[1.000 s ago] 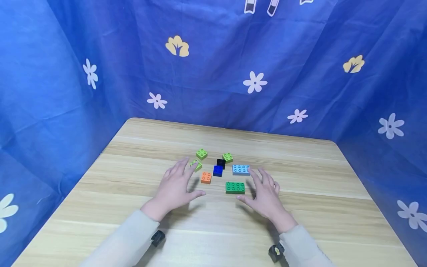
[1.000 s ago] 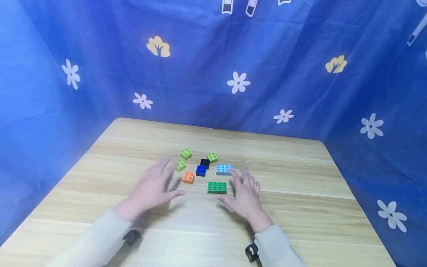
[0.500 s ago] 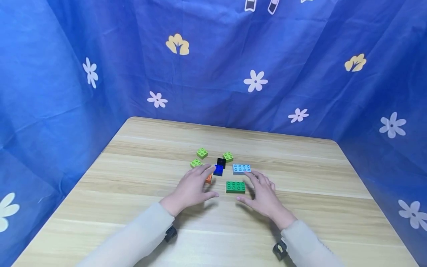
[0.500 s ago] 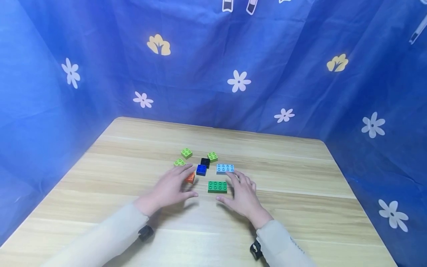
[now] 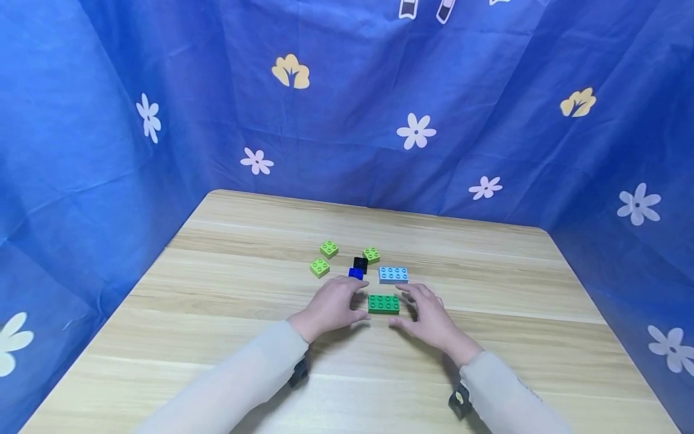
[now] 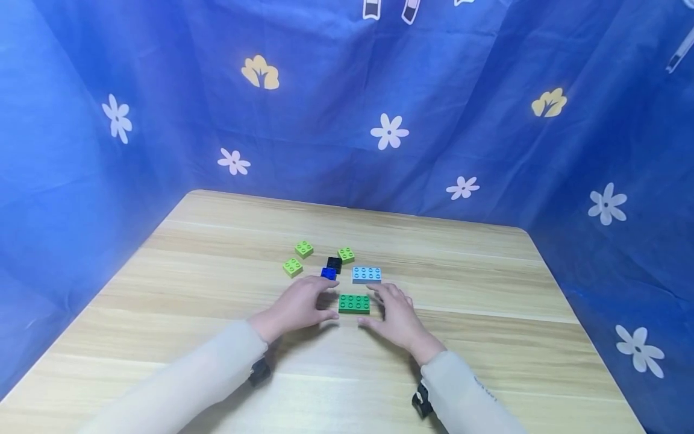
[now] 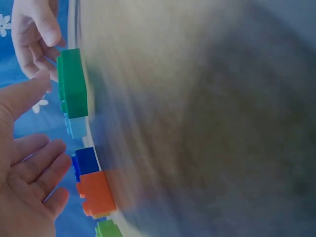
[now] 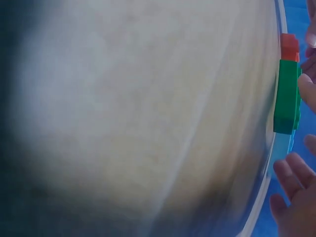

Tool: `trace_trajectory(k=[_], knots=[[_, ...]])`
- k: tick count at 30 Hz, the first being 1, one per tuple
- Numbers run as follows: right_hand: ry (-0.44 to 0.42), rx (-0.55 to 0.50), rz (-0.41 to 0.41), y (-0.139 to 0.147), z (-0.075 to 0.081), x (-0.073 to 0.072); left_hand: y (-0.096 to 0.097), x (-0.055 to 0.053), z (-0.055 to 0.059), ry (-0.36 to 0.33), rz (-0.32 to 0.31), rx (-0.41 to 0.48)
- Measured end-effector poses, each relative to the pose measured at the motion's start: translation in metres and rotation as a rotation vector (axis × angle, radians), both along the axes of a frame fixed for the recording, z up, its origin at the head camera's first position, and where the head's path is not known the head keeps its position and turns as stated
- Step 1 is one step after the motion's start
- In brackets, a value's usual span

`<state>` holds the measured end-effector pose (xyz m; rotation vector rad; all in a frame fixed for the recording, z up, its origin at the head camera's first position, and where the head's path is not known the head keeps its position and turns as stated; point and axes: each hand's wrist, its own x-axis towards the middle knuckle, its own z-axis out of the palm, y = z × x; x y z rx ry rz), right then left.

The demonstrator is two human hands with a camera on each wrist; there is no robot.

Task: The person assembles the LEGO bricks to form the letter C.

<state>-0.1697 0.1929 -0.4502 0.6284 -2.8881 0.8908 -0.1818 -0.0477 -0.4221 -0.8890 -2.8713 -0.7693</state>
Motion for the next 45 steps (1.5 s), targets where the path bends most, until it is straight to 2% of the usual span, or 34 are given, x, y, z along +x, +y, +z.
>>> trace_trajectory(k=[8, 17, 25, 34, 45], knots=[[-0.028, -0.089, 0.007, 0.003, -0.003, -0.005, 0.011, -0.005, -0.003, -0.033, -0.015, -0.023], [-0.039, -0.099, 0.004, 0.002, -0.005, -0.008, 0.016, -0.011, -0.006, -0.023, -0.012, -0.069], [-0.053, -0.117, -0.029, -0.002, -0.007, -0.008, 0.018, -0.014, -0.010, -0.018, -0.027, -0.112], [-0.069, -0.162, -0.004, -0.003, -0.008, -0.001, 0.012, -0.007, -0.008, -0.030, -0.065, -0.079], [-0.050, -0.205, 0.053, -0.013, -0.010, 0.012, -0.010, 0.008, -0.007, 0.047, -0.122, -0.013]])
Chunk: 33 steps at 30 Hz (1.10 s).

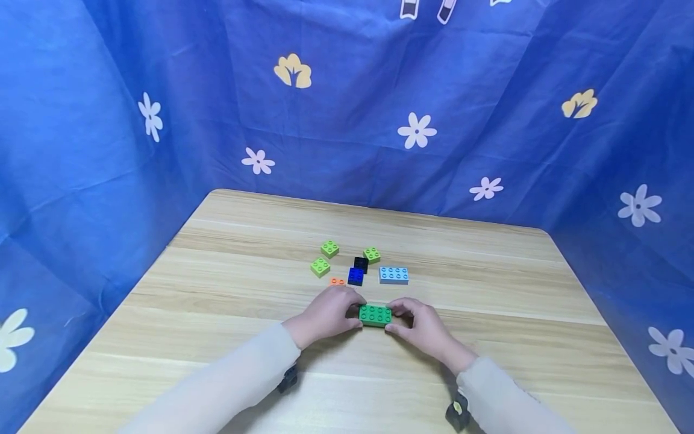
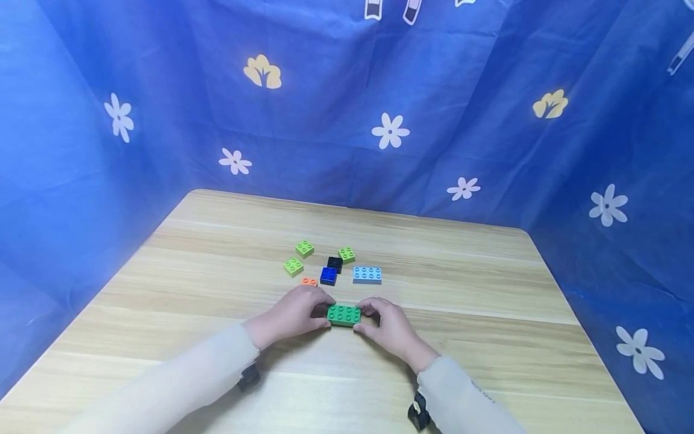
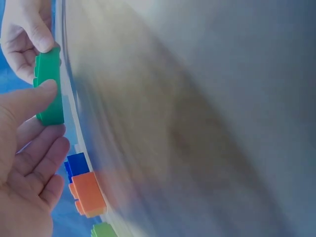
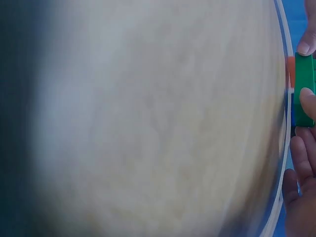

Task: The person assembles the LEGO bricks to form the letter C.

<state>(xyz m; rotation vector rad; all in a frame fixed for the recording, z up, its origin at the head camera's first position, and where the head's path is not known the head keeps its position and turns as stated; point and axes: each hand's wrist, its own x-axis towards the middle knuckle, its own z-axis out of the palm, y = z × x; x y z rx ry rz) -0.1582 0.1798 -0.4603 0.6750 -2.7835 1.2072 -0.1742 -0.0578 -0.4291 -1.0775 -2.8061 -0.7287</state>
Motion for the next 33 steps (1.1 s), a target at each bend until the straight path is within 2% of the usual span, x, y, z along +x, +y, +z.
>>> trace_trajectory(k=[8, 19, 33], knots=[[-0.001, -0.031, 0.053, -0.010, 0.001, 0.008, -0.015, 0.010, 0.000, -0.002, -0.021, 0.015], [-0.013, -0.033, 0.103, -0.020, -0.001, 0.015, -0.028, 0.019, -0.001, -0.029, -0.028, 0.013], [-0.012, -0.045, 0.116, -0.026, -0.004, 0.020, -0.035, 0.024, -0.004, -0.070, -0.028, 0.032]])
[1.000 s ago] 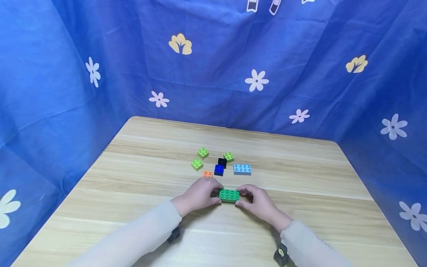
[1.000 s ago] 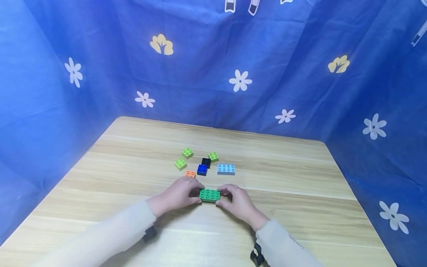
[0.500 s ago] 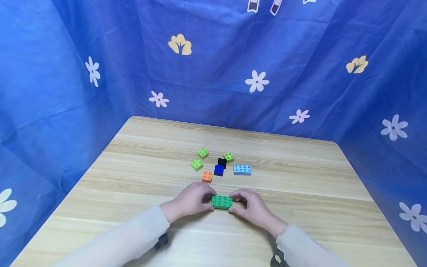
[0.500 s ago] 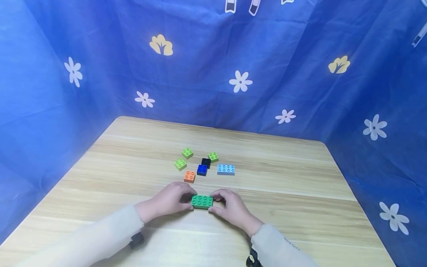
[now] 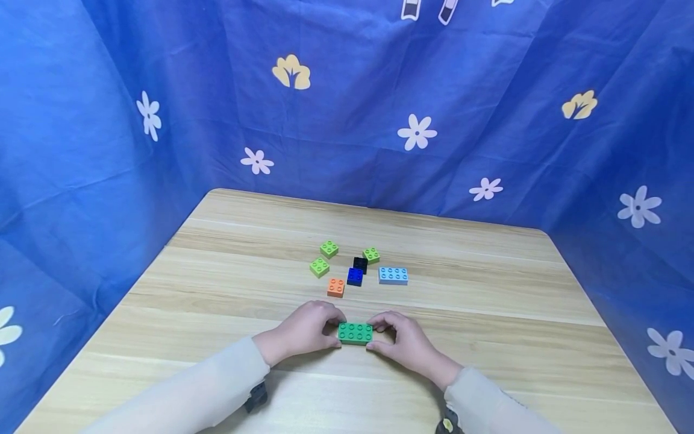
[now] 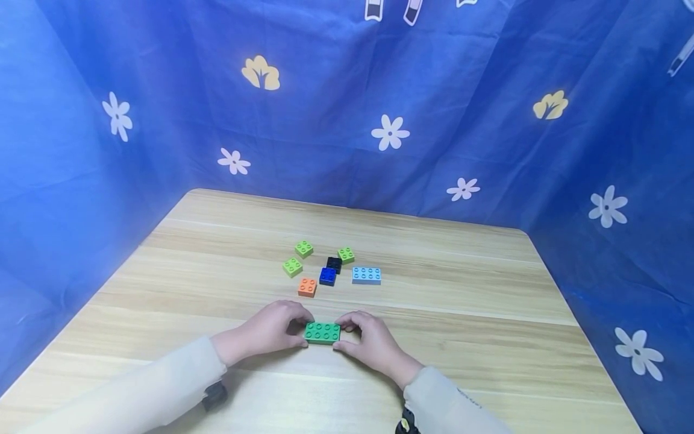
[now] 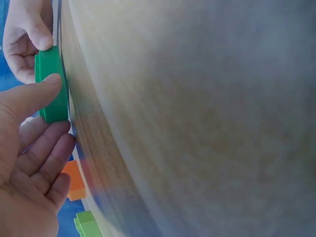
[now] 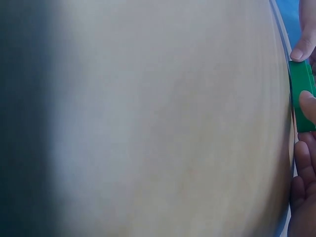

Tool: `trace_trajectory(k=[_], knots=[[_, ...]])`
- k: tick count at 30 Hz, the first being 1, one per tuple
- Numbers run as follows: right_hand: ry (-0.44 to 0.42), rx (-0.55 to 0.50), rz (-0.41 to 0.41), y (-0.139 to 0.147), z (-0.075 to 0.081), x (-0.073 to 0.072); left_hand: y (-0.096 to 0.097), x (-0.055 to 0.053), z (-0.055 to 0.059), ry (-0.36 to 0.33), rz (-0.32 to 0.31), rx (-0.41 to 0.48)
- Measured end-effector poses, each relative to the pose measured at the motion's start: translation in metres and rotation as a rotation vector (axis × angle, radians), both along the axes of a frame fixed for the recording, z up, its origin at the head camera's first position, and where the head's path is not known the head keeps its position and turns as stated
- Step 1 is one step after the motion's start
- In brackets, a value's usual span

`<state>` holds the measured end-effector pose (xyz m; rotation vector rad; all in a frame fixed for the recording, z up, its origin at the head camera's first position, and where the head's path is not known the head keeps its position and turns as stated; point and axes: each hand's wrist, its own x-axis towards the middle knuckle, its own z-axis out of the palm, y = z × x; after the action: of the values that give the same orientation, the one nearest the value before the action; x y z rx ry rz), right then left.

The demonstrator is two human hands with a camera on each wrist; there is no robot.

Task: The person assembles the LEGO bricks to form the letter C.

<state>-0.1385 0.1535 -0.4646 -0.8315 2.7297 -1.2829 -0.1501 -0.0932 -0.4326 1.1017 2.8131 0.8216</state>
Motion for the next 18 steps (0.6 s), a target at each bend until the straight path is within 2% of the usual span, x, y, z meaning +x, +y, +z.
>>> trace_trajectory(k=[6, 18], knots=[[-0.029, 0.007, 0.000, -0.0011, 0.0003, 0.0010, -0.0012, 0.0010, -0.0001, -0.010, 0.004, 0.001], [-0.015, 0.019, 0.000, -0.0018, -0.0005, 0.0018, -0.0013, 0.0019, 0.0013, -0.028, -0.001, -0.005]])
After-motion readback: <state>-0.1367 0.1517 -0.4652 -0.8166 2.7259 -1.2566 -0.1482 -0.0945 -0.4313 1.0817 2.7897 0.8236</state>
